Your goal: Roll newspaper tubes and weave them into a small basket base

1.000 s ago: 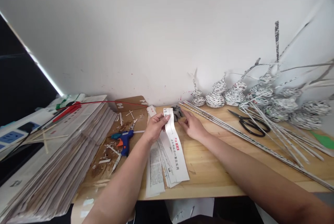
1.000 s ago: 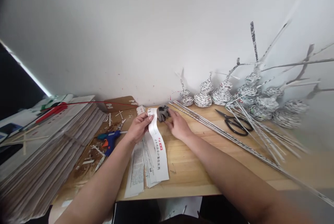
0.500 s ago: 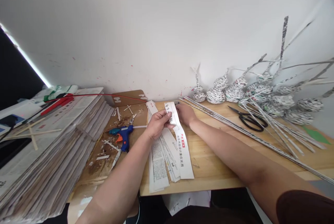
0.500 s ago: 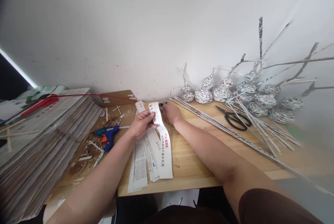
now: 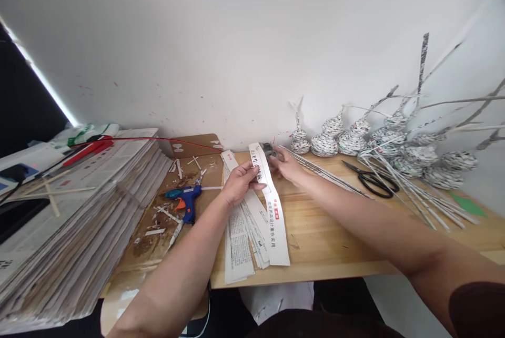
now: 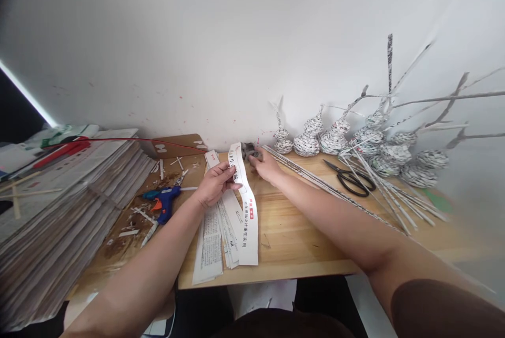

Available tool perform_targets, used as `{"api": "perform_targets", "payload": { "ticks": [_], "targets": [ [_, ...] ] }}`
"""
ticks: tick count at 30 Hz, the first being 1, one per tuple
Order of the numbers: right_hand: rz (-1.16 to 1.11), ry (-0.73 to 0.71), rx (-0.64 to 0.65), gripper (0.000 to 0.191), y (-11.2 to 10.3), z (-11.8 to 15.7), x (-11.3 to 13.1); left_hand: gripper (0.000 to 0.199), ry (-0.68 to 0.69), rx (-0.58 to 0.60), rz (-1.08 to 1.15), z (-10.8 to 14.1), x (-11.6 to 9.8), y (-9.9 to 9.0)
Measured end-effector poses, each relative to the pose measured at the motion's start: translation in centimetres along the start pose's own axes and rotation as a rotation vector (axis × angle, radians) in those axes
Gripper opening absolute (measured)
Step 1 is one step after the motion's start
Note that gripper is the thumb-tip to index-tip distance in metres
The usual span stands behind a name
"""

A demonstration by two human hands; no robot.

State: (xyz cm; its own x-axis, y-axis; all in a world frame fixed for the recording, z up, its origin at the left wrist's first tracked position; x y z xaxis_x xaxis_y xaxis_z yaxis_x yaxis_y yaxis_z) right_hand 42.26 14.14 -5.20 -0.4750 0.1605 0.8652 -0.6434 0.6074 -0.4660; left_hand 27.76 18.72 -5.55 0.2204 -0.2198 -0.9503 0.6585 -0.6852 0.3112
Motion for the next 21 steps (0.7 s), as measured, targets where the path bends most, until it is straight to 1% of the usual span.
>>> {"api": "perform_targets", "payload": {
  "ticks": [1,3,5,7,8,10,13,14,16,18,19,20,21],
  "targets": [
    [-0.129,0.067,0.031,0.046,-0.1,0.8,-0.1,0.039,0.011,-0.004,0.008,-0.1,0.0,-0.1],
    [-0.308,0.137,0.185,0.055,0.4,2.8,0.1,0.039,0.038,-0.033,0.020,-0.2,-0.2,-0.5],
    [-0.362,0.125,0.357,0.053,1.2,4.7,0.6,0.038,0.056,-0.061,0.032,-0.3,-0.3,-0.7],
    [-0.357,0.084,0.443,0.045,1.7,6.1,0.7,0.036,0.068,-0.058,0.037,-0.3,-0.3,-0.7],
    [-0.350,0.074,0.449,0.042,1.9,6.4,0.6,0.036,0.074,-0.048,0.034,-0.3,-0.3,-0.6],
    [-0.360,0.101,0.411,0.040,1.9,6.5,0.0,0.036,0.081,-0.032,0.020,-0.4,-0.2,-0.5],
    [-0.423,0.223,0.302,0.039,1.5,6.2,-1.1,0.041,0.062,-0.059,0.018,-0.7,0.0,-0.8],
    [-0.449,0.259,0.277,0.039,1.4,6.1,-1.3,0.046,0.050,-0.077,0.026,-0.7,0.1,-1.0],
    [-0.491,0.305,0.258,0.039,1.3,6.1,-1.5,0.064,0.040,-0.117,0.040,-0.8,0.1,-1.3],
    [-0.520,0.326,0.268,0.039,1.3,6.3,-1.4,0.084,0.073,-0.125,0.011,-0.6,-0.2,-1.3],
    [-0.526,0.333,0.271,0.039,1.4,6.4,-1.3,0.087,0.109,-0.117,-0.028,-0.5,-0.5,-1.2],
    [-0.529,0.340,0.269,0.039,1.4,6.4,-1.3,0.083,0.152,-0.110,-0.083,-0.4,-0.9,-1.1],
    [-0.530,0.349,0.267,0.040,1.4,6.5,-1.4,0.072,0.189,-0.104,-0.147,-0.3,-1.1,-0.9]
  ]
}}
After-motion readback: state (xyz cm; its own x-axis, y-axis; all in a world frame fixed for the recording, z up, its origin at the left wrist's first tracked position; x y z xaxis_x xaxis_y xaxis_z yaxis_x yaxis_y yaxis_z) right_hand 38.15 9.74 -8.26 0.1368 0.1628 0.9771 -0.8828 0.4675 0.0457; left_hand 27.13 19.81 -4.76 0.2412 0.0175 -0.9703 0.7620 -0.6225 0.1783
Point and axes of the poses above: each hand's wrist, its own z-axis away from the middle knuckle, its own y-axis out of the palm, x = y × z, the point moved 8 cm from there along -z, towards the middle knuckle, and after that the axes turned 9 degrees about -x, right-handed, at the moved point
